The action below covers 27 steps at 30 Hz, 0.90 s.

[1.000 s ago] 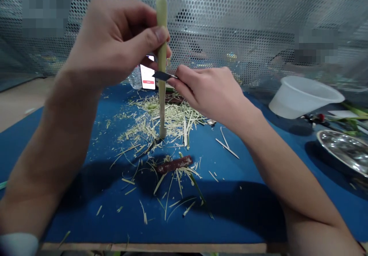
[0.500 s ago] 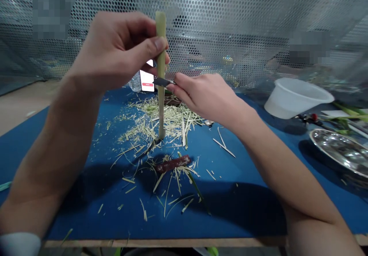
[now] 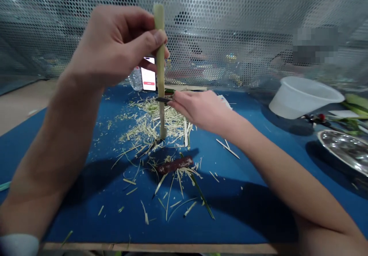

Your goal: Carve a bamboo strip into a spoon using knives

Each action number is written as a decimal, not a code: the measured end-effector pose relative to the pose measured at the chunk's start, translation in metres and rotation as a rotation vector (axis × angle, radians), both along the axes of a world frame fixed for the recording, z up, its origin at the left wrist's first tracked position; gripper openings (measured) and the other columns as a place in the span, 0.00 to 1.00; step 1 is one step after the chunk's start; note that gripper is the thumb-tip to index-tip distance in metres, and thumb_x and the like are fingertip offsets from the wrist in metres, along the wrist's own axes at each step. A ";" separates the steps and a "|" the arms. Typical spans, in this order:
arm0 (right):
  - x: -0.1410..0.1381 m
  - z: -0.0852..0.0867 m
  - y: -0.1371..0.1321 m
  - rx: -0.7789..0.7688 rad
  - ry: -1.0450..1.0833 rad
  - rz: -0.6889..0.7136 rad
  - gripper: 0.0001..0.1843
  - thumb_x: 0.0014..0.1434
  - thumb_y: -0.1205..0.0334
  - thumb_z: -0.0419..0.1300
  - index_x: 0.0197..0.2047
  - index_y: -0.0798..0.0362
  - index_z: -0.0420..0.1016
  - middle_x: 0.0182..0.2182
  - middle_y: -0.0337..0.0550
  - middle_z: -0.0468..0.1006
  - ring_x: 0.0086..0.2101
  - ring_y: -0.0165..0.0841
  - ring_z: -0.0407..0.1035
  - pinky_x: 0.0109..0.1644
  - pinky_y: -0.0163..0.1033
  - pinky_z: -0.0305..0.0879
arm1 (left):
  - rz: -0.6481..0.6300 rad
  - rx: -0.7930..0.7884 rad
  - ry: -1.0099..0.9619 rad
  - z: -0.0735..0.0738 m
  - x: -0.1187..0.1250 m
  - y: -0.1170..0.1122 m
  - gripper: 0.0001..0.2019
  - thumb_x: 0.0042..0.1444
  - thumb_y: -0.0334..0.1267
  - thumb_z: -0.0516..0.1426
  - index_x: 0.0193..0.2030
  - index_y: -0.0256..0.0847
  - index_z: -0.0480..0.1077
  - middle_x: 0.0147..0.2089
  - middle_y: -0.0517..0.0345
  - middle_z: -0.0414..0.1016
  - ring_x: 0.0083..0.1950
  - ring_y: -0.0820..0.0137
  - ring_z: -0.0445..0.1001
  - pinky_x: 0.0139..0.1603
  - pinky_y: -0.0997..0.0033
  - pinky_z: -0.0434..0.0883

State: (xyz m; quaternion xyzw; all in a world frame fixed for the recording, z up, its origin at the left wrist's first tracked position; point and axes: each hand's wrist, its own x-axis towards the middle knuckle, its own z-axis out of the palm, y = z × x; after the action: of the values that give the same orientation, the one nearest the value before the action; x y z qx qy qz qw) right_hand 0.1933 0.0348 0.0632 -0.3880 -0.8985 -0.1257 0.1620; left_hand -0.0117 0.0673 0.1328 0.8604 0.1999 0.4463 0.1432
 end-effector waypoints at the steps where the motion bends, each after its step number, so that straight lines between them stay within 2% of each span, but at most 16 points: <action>1: 0.001 0.007 0.000 0.002 0.038 -0.003 0.24 0.71 0.48 0.37 0.41 0.53 0.68 0.31 0.44 0.74 0.25 0.28 0.61 0.29 0.38 0.47 | -0.007 0.018 0.011 0.000 0.000 0.001 0.14 0.65 0.37 0.54 0.45 0.25 0.72 0.36 0.58 0.76 0.38 0.76 0.80 0.35 0.73 0.81; 4: 0.000 0.023 -0.002 0.008 0.031 -0.050 0.23 0.70 0.48 0.37 0.42 0.54 0.67 0.26 0.42 0.71 0.22 0.29 0.58 0.29 0.39 0.46 | -0.016 0.070 0.038 0.000 -0.001 0.002 0.14 0.65 0.38 0.53 0.46 0.26 0.72 0.37 0.59 0.76 0.40 0.75 0.81 0.36 0.72 0.81; 6: -0.002 0.025 -0.002 0.005 -0.002 -0.081 0.24 0.70 0.48 0.37 0.43 0.54 0.67 0.24 0.41 0.69 0.21 0.29 0.56 0.29 0.39 0.45 | -0.003 0.084 0.042 0.000 -0.002 0.001 0.14 0.65 0.39 0.53 0.46 0.26 0.72 0.37 0.58 0.77 0.40 0.74 0.81 0.36 0.73 0.81; 12: -0.011 -0.004 0.000 -0.082 -0.183 -0.111 0.27 0.70 0.48 0.34 0.41 0.54 0.69 0.22 0.41 0.69 0.20 0.29 0.54 0.28 0.40 0.42 | 0.028 0.115 0.043 -0.001 -0.002 0.002 0.16 0.65 0.40 0.53 0.45 0.25 0.72 0.37 0.57 0.75 0.41 0.72 0.81 0.36 0.74 0.81; 14: -0.012 -0.009 -0.001 -0.072 -0.189 -0.120 0.28 0.70 0.47 0.33 0.42 0.54 0.69 0.22 0.40 0.69 0.19 0.29 0.53 0.27 0.39 0.41 | 0.022 0.096 0.023 -0.002 -0.002 0.002 0.14 0.64 0.38 0.54 0.45 0.24 0.72 0.37 0.57 0.75 0.40 0.72 0.81 0.35 0.75 0.81; 21: -0.010 0.008 -0.003 0.013 -0.013 -0.124 0.24 0.70 0.49 0.36 0.43 0.53 0.68 0.28 0.45 0.75 0.23 0.31 0.61 0.29 0.40 0.45 | 0.032 0.135 0.040 -0.002 0.000 0.001 0.14 0.65 0.38 0.53 0.44 0.27 0.72 0.37 0.61 0.76 0.39 0.76 0.81 0.33 0.78 0.81; 27: -0.009 0.004 -0.004 -0.010 -0.010 -0.096 0.24 0.70 0.50 0.36 0.43 0.54 0.68 0.26 0.44 0.73 0.23 0.31 0.60 0.29 0.40 0.46 | 0.029 0.136 0.043 0.000 0.000 -0.004 0.14 0.65 0.37 0.53 0.44 0.25 0.72 0.37 0.57 0.77 0.39 0.74 0.81 0.34 0.77 0.81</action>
State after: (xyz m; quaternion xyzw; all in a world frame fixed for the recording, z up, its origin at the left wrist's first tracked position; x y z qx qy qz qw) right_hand 0.1846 0.0313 0.0676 -0.4306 -0.8804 -0.1309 0.1494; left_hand -0.0122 0.0632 0.1329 0.8745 0.1848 0.4424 0.0736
